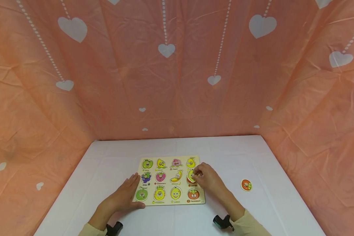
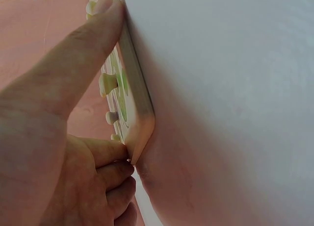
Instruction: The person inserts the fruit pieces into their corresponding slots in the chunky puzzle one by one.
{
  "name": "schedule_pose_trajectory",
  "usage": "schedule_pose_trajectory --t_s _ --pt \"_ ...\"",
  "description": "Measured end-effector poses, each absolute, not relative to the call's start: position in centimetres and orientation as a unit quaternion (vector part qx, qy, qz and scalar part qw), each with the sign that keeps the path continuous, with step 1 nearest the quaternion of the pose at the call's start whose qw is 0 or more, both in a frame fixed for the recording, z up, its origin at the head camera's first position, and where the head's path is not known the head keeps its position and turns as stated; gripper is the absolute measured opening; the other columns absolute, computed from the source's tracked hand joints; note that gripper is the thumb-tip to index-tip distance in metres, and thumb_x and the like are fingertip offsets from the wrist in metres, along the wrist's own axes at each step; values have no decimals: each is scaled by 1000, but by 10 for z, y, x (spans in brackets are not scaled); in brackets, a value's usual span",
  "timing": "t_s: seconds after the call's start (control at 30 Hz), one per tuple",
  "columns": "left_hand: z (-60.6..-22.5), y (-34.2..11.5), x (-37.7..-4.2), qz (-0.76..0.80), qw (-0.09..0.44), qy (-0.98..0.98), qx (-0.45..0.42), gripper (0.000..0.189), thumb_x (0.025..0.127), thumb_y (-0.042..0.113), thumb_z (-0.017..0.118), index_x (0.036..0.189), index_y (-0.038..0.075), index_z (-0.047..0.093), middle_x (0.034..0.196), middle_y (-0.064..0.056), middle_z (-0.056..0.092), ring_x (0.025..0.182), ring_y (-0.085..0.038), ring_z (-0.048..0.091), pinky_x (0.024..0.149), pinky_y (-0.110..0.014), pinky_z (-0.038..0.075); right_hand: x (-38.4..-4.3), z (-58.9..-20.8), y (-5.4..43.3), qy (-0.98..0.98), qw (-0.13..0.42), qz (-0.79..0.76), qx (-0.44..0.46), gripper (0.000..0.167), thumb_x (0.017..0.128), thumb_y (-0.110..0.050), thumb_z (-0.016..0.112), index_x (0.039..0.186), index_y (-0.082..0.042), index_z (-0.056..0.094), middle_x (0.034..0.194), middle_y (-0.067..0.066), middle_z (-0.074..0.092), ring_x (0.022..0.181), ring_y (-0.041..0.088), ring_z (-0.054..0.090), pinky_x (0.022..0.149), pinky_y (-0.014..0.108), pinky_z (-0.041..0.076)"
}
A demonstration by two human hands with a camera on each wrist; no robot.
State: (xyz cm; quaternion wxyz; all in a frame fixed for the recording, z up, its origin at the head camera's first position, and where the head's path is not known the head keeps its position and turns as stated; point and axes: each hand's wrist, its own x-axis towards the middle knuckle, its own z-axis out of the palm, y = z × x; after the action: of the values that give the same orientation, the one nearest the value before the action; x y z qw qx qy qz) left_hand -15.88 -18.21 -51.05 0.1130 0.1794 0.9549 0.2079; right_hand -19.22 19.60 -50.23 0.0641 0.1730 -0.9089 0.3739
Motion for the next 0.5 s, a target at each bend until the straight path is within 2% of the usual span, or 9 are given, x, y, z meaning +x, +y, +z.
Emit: schedule_pose_trajectory --t_s 0.2,0.5 --pt "-511 -183 -159 207 113 955 181 124 77 50 95 160 -16 31 171 -34 25 162 -45 22 133 -57 21 -188 -504 188 -908 43 381 169 11 92 -8 85 92 -14 75 91 -6 61 85 12 57 71 24 51" --pt "-513 -183 -160 206 114 955 180 123 77 50 95 160 -16 31 171 -33 25 162 -45 22 133 -57 21 -183 -507 180 -909 26 377 175 12 93 -11 85 94 -17 75 94 -9 62 87 12 58 75 25 53"
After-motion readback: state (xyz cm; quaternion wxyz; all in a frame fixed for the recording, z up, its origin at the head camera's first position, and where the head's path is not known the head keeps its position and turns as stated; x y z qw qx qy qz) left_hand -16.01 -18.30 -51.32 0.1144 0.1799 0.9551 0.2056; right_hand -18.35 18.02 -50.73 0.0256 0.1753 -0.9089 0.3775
